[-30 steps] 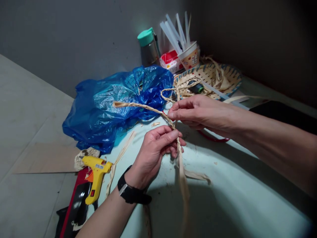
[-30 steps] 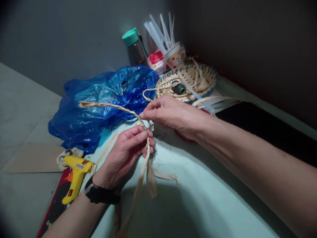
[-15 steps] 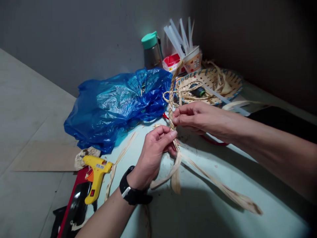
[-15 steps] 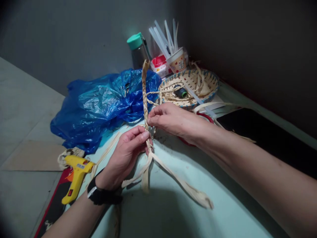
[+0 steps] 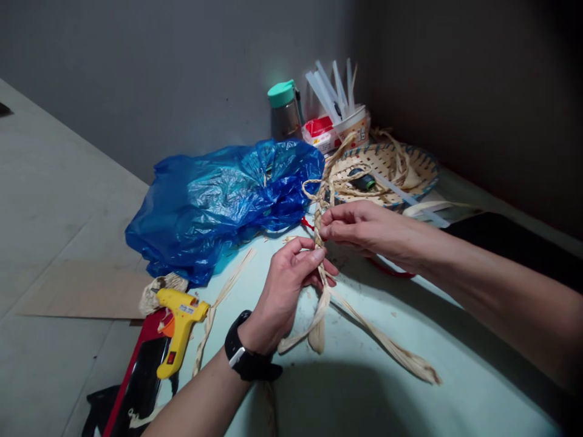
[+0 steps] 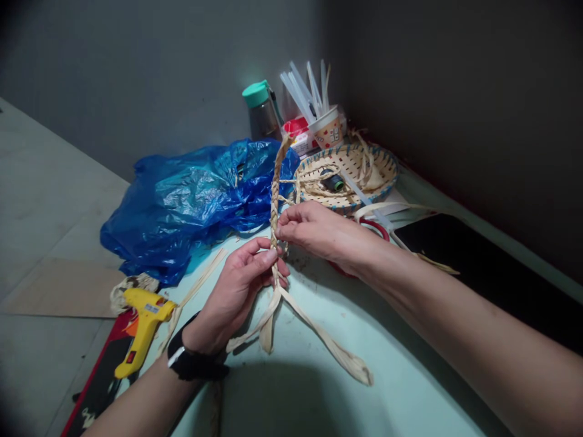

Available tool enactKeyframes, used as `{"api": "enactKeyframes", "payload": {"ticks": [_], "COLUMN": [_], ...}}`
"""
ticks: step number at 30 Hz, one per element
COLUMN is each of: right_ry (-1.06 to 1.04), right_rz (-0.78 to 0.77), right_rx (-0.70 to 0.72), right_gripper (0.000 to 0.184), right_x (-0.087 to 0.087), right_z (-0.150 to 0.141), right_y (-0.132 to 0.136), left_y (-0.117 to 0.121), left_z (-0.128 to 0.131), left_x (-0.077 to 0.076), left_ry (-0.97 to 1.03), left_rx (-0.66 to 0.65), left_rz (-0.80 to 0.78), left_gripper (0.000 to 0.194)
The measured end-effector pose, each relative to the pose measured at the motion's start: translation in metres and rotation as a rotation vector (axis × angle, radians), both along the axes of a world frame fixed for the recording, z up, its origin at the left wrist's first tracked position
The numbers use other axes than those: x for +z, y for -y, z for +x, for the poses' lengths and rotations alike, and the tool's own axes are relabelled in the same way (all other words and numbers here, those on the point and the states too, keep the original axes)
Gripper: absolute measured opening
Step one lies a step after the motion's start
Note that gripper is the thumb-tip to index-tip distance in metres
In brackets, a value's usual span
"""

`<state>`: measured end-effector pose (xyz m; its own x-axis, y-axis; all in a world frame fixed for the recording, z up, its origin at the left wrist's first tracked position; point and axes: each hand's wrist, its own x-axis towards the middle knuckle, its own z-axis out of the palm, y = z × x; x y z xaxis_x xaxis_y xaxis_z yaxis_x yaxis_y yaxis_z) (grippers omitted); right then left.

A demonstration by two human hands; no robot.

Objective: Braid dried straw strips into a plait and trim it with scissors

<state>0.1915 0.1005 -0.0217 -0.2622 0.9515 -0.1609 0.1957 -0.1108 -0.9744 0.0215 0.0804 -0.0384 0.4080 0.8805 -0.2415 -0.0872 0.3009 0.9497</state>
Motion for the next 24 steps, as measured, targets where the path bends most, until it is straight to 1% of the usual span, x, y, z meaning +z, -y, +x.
{"api": "enactKeyframes", "payload": {"ticks": [4,8,12,14,17,19,20,22,24], "right_ry": [0.009,0.005,0.051,0.198,0.567,0.773,0.835,0.892,0.891], "right_rz": [0.004,0.026,0.041,0.114,0.286,0.346,0.353,0.361,0.37], "right_rx": [-0.004,0.009,0.037,0.082,0.157,0.193,0.202,0.214,0.241], "right_gripper": [0.011,0.012,0.015,0.015,0.022,0.023,0.021,0.018,0.017], "right_x": [0.002,0.0,-0.003,-0.001,0.007,0.012,0.014,0.015,0.017], "right_z": [0.0,0.0,0.004,0.008,0.011,0.009,0.006,-0.001,-0.008], "right_y": [0.0,0.001,-0.001,-0.002,-0.001,0.004,0.008,0.014,0.02], "left_y": [0.002,0.003,0.001,0.0,-0.003,-0.006,-0.007,-0.01,-0.014], "left_z": [0.0,0.002,0.003,0.005,0.008,0.01,0.011,0.013,0.014], "left_x": [0.001,0.0,-0.002,-0.002,-0.004,-0.006,-0.007,-0.009,-0.011], "left_ry": [-0.003,0.012,0.026,0.023,0.017,0.009,0.004,-0.005,-0.022], "left_rx": [0.017,0.03,0.104,0.158,0.214,0.226,0.227,0.238,0.257], "left_rz": [-0.008,0.01,0.024,0.033,0.055,0.079,0.092,0.124,0.162], "left_gripper": [0.014,0.016,0.018,0.018,0.019,0.027,0.031,0.036,0.032]}}
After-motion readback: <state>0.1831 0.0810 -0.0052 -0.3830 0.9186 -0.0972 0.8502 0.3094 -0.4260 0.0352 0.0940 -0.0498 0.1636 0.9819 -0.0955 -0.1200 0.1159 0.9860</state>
